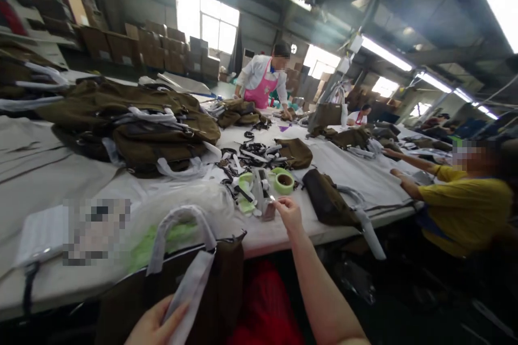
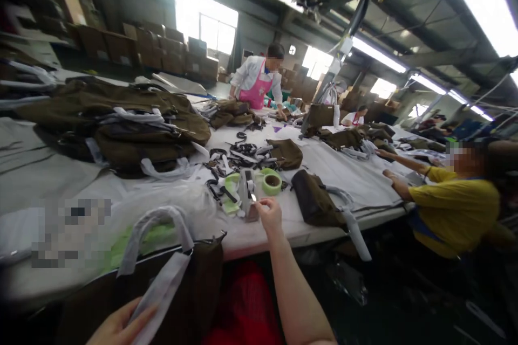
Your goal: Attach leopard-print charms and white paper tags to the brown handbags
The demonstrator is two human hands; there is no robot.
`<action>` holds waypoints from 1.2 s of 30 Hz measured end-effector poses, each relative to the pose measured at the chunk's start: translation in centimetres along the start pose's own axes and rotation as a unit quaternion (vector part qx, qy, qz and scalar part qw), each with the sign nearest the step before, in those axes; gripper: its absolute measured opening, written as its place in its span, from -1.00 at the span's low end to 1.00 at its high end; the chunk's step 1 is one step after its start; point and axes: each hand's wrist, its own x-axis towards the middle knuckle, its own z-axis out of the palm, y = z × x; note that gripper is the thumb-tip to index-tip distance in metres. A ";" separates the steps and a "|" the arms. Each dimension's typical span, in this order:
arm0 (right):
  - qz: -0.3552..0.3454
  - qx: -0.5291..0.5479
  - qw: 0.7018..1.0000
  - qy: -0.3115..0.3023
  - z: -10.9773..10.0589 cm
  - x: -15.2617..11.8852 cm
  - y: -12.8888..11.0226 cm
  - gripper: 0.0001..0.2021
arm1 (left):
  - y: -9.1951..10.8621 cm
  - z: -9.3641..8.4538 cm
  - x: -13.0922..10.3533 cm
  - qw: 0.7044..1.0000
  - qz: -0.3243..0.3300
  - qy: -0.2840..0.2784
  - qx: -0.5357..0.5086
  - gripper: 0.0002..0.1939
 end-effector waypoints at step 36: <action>0.255 0.047 0.828 -0.497 9.0 -17.9 -4.2 -0.57 | 2.0 0.9 -2.3 0.984 -0.056 -0.005 -0.167 -0.48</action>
